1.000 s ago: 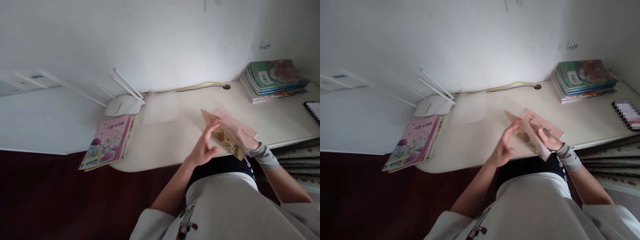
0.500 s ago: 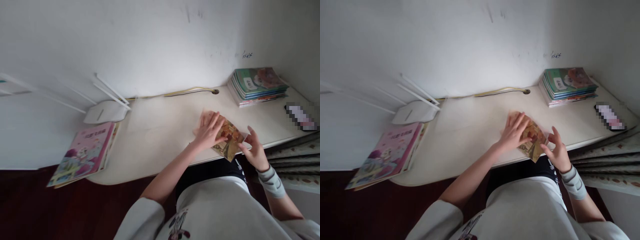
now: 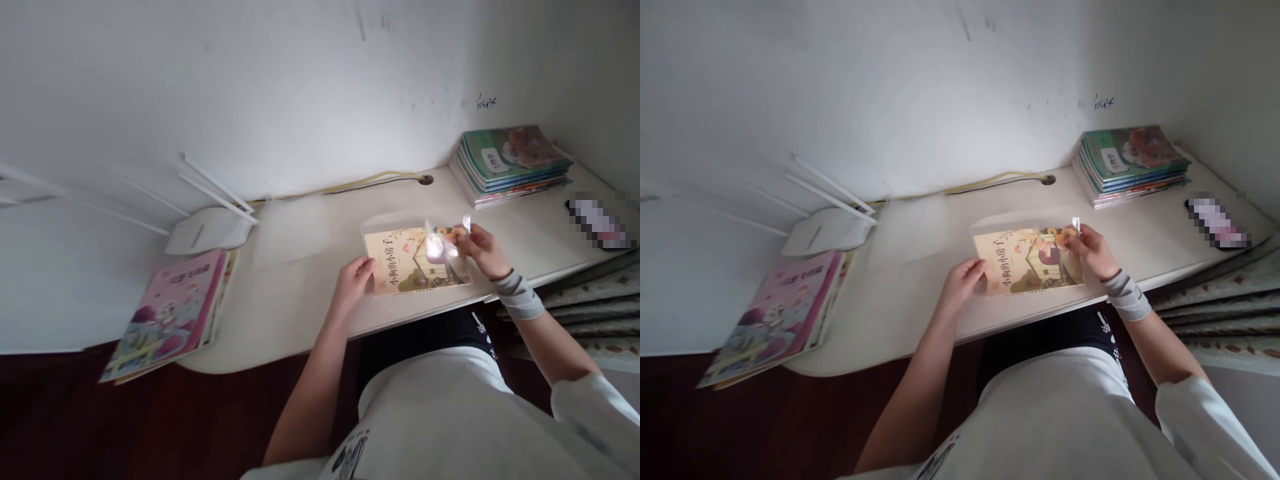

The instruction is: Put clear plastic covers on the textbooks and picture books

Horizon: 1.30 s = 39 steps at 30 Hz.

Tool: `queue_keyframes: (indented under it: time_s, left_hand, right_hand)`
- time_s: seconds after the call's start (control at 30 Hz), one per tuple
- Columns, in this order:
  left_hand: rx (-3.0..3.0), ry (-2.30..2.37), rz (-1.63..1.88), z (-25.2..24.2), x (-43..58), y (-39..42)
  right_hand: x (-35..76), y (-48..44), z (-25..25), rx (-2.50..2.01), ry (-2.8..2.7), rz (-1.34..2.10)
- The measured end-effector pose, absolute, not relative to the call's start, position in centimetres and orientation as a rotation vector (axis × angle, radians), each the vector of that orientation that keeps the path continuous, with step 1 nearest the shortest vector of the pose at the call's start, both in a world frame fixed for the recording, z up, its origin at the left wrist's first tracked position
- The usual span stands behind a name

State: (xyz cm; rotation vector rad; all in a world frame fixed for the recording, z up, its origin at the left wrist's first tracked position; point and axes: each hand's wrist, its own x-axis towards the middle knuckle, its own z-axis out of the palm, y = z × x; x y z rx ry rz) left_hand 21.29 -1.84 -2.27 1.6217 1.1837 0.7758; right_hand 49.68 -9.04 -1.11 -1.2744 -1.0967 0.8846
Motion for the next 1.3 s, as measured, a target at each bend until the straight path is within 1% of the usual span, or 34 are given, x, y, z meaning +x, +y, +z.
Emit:
queue_keyframes:
  time_s: [0.07, 0.2, 0.27, 0.37, 0.47, 0.6, 0.67, 0.83, 0.9, 0.97, 1.03, 1.1, 1.23, 1.3]
  left_hand:
    - [1.628, 1.208, 0.837, -2.4, 21.1, -2.6]
    - [1.612, 1.205, 0.926, -2.7, 21.5, -3.4]
    - [1.618, 1.223, 0.946, -2.6, 21.8, -3.7]
    - [1.647, 1.256, 0.942, -2.5, 22.0, -4.1]
    - [1.641, 1.236, 0.935, -2.4, 21.9, -4.3]
    - [1.592, 1.113, 0.936, -2.7, 21.5, -4.0]
    - [1.561, 1.065, 0.948, -2.9, 21.3, -3.8]
    - [1.546, 1.037, 0.944, -3.2, 21.2, -3.8]
    - [1.585, 1.037, 0.898, -3.5, 21.4, -4.1]
    - [1.613, 1.084, 0.924, -3.9, 21.5, -4.5]
    - [1.627, 1.173, 1.017, -4.2, 21.6, -5.0]
    - [1.617, 1.211, 1.049, -4.4, 21.6, -5.5]
    - [1.503, 1.129, 0.949, -4.4, 21.6, -5.6]
    - [1.468, 1.076, 0.923, -4.4, 21.5, -5.4]
  right_hand:
    - [50.0, -8.0, 0.7, -1.191, -1.145, 0.948]
    - [51.4, -6.3, 4.8, -1.123, -1.37, 1.286]
    - [52.0, -5.7, 6.3, -1.103, -1.523, 1.382]
    - [52.4, -5.1, 7.9, -1.137, -1.687, 1.41]
    - [52.2, -4.6, 9.1, -1.231, -1.73, 1.394]
    - [52.1, -3.8, 10.2, -1.235, -2.018, 1.51]
    - [52.0, -3.3, 10.6, -1.233, -2.22, 1.423]
    - [50.5, -3.4, 11.9, -1.447, -2.678, 0.774]
    - [49.6, -3.6, 12.4, -1.553, -2.802, 0.574]
    - [49.1, -3.8, 12.7, -1.634, -2.873, 0.429]
    - [49.0, -3.7, 12.7, -1.651, -2.858, 0.386]
    - [49.5, -3.4, 12.4, -1.599, -2.767, 0.547]
    - [51.3, -2.8, 11.3, -1.447, -2.413, 1.21]
    - [51.9, -2.7, 11.0, -1.407, -2.266, 1.376]
